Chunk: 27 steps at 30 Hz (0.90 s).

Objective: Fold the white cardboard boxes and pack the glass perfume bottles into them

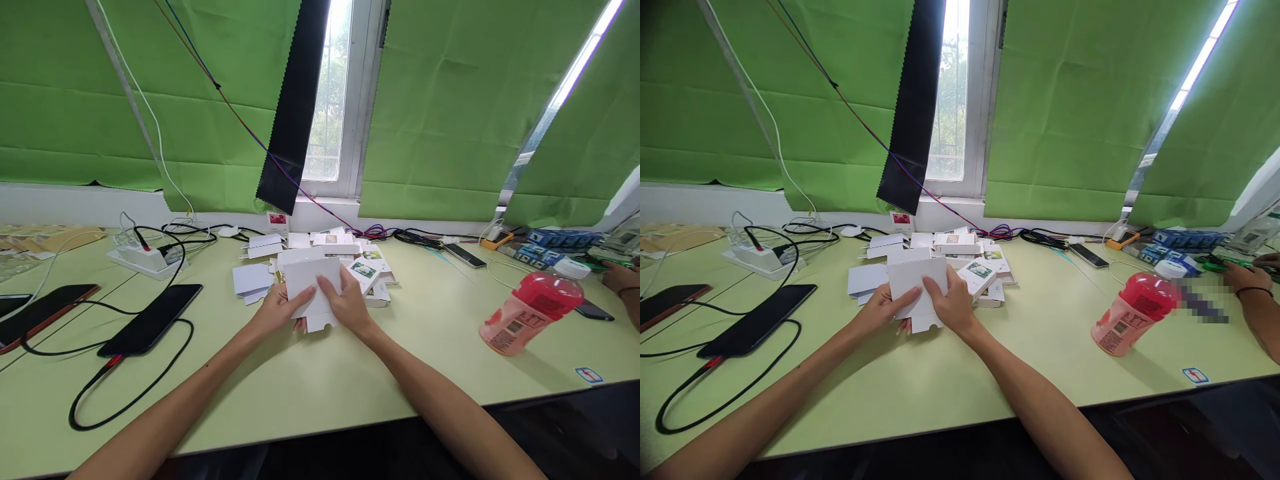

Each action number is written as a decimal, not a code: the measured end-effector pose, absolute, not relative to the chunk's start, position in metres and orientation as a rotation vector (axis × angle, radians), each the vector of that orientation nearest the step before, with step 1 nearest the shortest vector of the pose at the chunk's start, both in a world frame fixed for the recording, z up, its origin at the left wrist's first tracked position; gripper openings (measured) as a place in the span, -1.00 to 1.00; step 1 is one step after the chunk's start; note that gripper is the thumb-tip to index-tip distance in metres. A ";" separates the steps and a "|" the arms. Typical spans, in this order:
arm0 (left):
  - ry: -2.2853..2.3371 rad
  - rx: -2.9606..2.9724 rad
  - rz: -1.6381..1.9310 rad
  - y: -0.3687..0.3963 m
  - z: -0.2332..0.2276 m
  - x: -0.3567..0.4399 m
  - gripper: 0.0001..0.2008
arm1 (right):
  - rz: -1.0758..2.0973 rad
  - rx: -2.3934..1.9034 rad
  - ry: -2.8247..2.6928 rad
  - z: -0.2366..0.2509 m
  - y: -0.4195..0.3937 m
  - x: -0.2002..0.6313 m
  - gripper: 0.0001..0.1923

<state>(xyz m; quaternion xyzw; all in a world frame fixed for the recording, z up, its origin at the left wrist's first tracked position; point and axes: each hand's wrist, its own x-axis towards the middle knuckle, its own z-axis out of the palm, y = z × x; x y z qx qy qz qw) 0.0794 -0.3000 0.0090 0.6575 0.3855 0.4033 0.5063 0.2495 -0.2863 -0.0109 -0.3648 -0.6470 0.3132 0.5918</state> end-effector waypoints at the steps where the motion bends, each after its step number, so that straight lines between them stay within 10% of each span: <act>1: 0.943 1.584 0.979 -0.300 0.009 0.080 -0.47 | 0.731 -0.843 -1.506 -0.011 -0.286 0.250 -0.73; 27: 1.099 1.160 1.194 -0.300 0.009 0.085 -0.39 | 1.404 -0.700 -1.320 -0.010 -0.284 0.249 -0.49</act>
